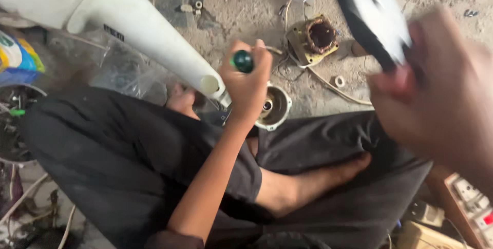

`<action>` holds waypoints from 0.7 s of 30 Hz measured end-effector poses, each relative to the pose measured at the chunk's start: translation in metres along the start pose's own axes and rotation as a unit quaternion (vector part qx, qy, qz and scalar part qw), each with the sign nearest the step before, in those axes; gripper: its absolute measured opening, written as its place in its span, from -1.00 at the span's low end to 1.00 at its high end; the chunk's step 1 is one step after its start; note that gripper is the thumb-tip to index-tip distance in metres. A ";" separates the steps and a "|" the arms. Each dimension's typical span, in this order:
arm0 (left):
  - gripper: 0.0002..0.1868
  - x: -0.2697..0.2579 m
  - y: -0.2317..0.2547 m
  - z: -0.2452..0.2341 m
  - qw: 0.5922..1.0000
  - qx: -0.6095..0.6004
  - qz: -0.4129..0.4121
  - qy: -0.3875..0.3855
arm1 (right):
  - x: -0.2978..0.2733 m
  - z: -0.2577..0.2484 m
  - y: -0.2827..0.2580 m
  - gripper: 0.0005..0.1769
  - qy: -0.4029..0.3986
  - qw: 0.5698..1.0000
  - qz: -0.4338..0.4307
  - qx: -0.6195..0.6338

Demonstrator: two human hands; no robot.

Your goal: The person sits on the floor and works on a disassembled fan motor housing. They use a green screwdriver to manipulate internal components and wires, and occasionally use pliers to adjust parts within the motor casing.

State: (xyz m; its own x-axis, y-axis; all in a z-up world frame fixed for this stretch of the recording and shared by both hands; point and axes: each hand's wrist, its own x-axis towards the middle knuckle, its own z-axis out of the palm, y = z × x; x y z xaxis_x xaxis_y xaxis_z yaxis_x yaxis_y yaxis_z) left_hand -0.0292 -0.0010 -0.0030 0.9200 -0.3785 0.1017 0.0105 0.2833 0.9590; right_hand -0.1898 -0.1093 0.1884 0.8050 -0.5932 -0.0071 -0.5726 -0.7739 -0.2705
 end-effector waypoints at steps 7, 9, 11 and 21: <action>-0.65 0.047 0.039 -0.026 0.992 -0.098 0.014 0.074 | -0.134 0.082 0.035 -0.67 -0.126 0.965 0.230 0.012; -0.64 0.055 0.042 -0.027 0.987 -0.129 0.025 0.097 | -0.158 0.115 0.052 -0.67 -0.140 0.959 0.228 0.096; -0.64 0.054 0.042 -0.025 0.986 -0.138 0.026 0.089 | -0.193 0.138 0.065 -0.67 -0.173 0.936 0.253 0.174; -0.63 0.030 0.023 -0.008 0.992 -0.079 -0.090 -0.024 | -0.305 0.211 0.120 -0.63 -0.270 0.729 0.423 0.467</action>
State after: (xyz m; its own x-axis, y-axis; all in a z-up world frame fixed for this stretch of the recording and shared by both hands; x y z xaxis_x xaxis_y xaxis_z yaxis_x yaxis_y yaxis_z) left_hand 0.0016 0.0016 0.0202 0.8780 -0.4759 -0.0522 0.2384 0.3401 0.9097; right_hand -0.4714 0.0252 -0.0457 0.3134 -0.4024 -0.8602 -0.7470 0.4548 -0.4849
